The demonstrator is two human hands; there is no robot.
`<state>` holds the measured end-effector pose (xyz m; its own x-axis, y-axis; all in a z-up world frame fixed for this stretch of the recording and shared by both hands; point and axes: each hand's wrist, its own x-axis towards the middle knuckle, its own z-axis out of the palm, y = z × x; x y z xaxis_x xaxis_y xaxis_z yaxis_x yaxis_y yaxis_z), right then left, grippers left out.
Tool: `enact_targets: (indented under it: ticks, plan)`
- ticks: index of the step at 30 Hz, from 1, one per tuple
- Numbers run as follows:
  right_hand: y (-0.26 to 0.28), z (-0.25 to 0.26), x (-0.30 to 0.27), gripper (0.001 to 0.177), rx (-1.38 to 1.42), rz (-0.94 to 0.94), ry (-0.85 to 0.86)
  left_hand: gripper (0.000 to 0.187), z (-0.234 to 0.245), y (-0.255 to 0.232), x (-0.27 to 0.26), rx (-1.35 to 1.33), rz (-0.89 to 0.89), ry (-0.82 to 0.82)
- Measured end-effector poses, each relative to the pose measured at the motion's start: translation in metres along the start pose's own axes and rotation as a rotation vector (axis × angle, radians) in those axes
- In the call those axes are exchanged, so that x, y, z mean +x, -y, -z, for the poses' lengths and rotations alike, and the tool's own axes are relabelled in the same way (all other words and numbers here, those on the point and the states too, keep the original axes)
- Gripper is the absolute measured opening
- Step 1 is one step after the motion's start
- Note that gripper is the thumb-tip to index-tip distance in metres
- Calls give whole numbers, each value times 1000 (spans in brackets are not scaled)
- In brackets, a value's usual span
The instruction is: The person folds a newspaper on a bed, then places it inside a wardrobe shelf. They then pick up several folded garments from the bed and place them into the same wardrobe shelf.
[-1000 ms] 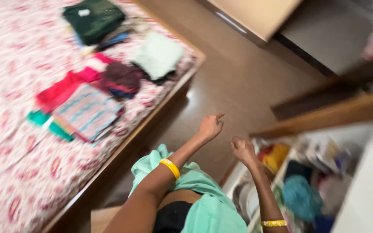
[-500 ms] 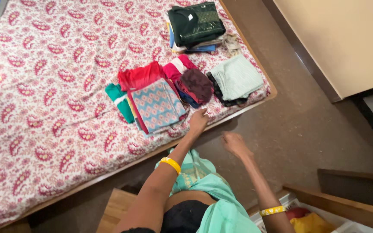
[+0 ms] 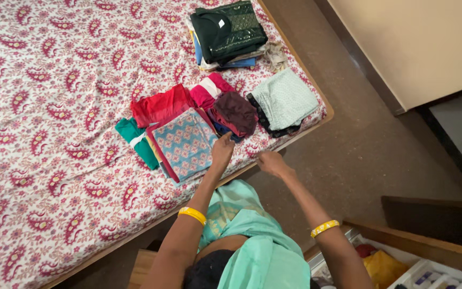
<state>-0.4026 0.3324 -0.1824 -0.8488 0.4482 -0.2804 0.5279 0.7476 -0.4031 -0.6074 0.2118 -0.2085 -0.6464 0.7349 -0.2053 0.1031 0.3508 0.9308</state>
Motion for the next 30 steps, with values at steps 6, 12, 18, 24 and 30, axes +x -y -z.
enact_targets:
  ticks: [6, 12, 18, 24, 30]
  plan:
    - [-47, 9, 15, 27, 11, -11, 18, 50, -25, 17, 14, -91, 61, 24]
    - [-91, 34, 26, 27, -15, -31, 85, 47, -67, 9, 44, -252, 71, 34]
    - [-139, 52, 34, 30, 7, -24, 130, 49, -113, -5, 45, -256, 111, -4]
    - [-150, 55, 67, 27, 120, -3, 182, 49, -125, -11, 50, -257, 208, -91]
    - [-131, 44, 116, 26, 177, -24, 241, 48, -98, 17, 49, -202, 261, -197]
